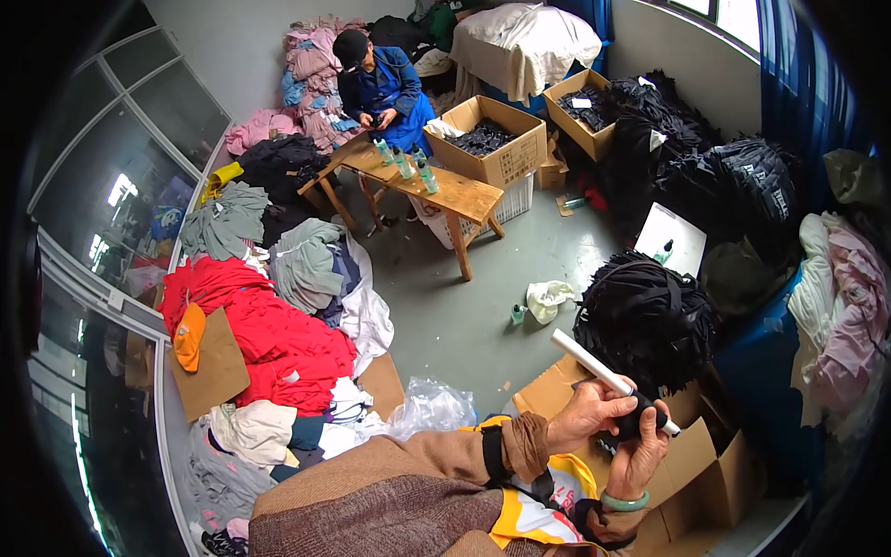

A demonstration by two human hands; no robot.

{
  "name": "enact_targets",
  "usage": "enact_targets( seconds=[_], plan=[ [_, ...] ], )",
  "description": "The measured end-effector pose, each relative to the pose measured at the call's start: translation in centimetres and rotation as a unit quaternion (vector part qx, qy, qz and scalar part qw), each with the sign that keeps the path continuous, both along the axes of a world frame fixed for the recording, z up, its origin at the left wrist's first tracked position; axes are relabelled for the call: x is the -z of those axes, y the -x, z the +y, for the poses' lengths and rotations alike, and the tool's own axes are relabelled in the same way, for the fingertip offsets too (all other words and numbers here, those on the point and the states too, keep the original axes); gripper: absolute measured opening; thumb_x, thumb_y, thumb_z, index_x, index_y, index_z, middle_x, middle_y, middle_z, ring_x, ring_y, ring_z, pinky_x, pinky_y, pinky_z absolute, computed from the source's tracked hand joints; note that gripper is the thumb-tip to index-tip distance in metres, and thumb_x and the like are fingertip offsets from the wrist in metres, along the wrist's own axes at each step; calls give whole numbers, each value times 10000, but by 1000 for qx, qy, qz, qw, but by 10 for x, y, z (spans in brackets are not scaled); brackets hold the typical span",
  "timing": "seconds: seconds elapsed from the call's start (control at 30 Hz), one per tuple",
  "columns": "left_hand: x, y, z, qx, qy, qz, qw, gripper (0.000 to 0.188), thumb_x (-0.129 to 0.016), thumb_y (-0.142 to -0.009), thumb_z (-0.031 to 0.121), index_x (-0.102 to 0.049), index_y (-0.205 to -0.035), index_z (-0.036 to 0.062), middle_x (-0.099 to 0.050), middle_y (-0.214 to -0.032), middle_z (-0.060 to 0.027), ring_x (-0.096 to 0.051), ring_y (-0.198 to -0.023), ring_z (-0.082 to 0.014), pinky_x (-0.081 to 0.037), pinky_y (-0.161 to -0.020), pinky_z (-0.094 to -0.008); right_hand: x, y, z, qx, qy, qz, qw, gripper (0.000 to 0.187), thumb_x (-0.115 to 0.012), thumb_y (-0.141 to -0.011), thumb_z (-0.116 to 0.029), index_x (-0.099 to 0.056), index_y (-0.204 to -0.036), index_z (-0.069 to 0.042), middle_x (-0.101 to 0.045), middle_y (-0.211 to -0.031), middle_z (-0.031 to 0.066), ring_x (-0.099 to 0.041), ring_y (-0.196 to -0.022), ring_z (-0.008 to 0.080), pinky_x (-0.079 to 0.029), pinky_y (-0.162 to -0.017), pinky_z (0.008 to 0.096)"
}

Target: Assembling small black components onto a white tube and marking them with a white pen.

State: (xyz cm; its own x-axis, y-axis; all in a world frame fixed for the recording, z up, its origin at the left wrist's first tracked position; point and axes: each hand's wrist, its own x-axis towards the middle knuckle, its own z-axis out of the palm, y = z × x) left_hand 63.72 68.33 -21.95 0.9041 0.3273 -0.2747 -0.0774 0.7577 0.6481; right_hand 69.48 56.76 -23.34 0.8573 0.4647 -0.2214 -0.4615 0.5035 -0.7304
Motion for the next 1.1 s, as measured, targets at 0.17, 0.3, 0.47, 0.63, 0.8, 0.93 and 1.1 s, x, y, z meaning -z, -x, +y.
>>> enact_targets(
  seconds=[0.17, 0.3, 0.47, 0.63, 0.8, 0.93, 1.1],
  plan=[
    [2, 3, -5, -29, 27, -8, 999, 291, -693, -789, 144, -527, -1016, 69, -529, -831, 12, -517, -665, -50, -465, -521, -189, -10, 11, 7, 50, 39, -25, 998, 301, -661, -825, -182, -539, -1068, -54, -563, -958, 33, -535, -868, 132, -452, -700, 244],
    [-4, 5, -11, -9, 0, -8, 1000, 296, -688, -783, 110, -528, -1027, 59, -532, -846, 6, -519, -658, -55, -466, -517, -190, -5, 7, -5, -9, -31, 13, 999, 275, -659, -825, -162, -546, -1055, -61, -566, -948, 31, -538, -868, 137, -455, -738, 246],
    [14, 6, -5, 12, -61, -62, 996, 284, -668, -787, 88, -533, -1034, 56, -533, -831, 5, -517, -632, -62, -466, -518, -190, -9, 6, -6, 14, -9, 17, 1000, 249, -656, -826, -148, -557, -1042, -72, -569, -950, 29, -538, -893, 144, -447, -788, 251],
    [3, 1, -2, 60, -47, 0, 997, 275, -632, -791, 64, -536, -1049, 63, -548, -851, 5, -516, -661, -56, -452, -525, -183, -4, 2, -4, 47, 3, -19, 999, 240, -653, -828, -156, -572, -1040, -77, -576, -964, 34, -542, -904, 150, -439, -812, 257],
    [-1, 6, -8, 27, 19, -6, 999, 282, -634, -797, 77, -533, -1060, 54, -552, -846, 0, -519, -659, -62, -462, -533, -188, -11, 7, -2, 36, 15, -24, 999, 257, -643, -835, -131, -543, -1063, -73, -565, -990, 45, -536, -901, 146, -440, -813, 258],
    [11, 2, 5, 11, -17, -33, 999, 283, -639, -807, 105, -527, -1063, 58, -543, -832, 8, -521, -673, -63, -466, -536, -192, -20, 0, 9, 3, 32, -55, 998, 252, -617, -855, -137, -535, -1086, -77, -564, -1014, 53, -538, -920, 148, -441, -813, 265],
    [-1, 2, 15, 33, 6, 8, 999, 281, -649, -813, 136, -526, -1057, 71, -530, -812, 17, -517, -673, -60, -461, -538, -193, -6, -6, -2, -69, 70, -52, 994, 275, -604, -864, -147, -524, -1116, -70, -573, -1011, 53, -540, -936, 150, -438, -820, 271]
  ],
)
